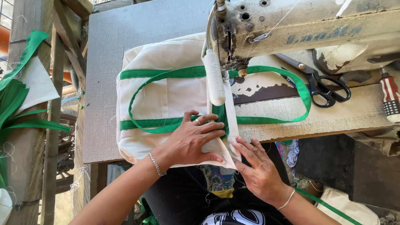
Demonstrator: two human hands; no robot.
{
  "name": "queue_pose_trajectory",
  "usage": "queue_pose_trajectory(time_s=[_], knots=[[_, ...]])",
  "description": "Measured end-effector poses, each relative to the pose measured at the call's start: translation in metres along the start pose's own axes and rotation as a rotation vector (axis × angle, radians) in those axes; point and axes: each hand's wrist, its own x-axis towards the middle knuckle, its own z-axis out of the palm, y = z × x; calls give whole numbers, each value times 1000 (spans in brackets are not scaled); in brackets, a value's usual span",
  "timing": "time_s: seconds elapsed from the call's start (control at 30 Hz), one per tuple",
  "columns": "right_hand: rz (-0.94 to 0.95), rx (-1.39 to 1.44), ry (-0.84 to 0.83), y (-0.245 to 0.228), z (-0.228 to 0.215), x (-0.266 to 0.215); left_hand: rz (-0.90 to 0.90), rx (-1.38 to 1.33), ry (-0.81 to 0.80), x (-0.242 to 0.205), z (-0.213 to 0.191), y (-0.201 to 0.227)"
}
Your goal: Sewing green straps and trim onto a white canvas bag using an industrial sewing machine.
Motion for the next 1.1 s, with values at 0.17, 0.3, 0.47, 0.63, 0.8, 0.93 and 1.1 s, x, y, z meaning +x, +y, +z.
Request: queue_pose_trajectory(time_s=[0.17,0.3,0.47,0.63,0.8,0.93,1.1], knots=[[55,68,72,-1,2,0,0,94,-126,12,-3,13],[50,63,76,-6,-4,6,-5,140,-110,8,4,17],[-10,-40,5,-4,0,2,-50,198,-31,-10,24,20],[-57,-43,-76,4,-1,1,6,64,68,-12,15,14],[-132,0,-154,12,-10,16,63,1,203,9,-2,9],[-182,81,-248,22,-25,26,74,20,105,11,-1,1],[-216,90,-260,20,-32,31,-11,-12,3,10,3,0]])
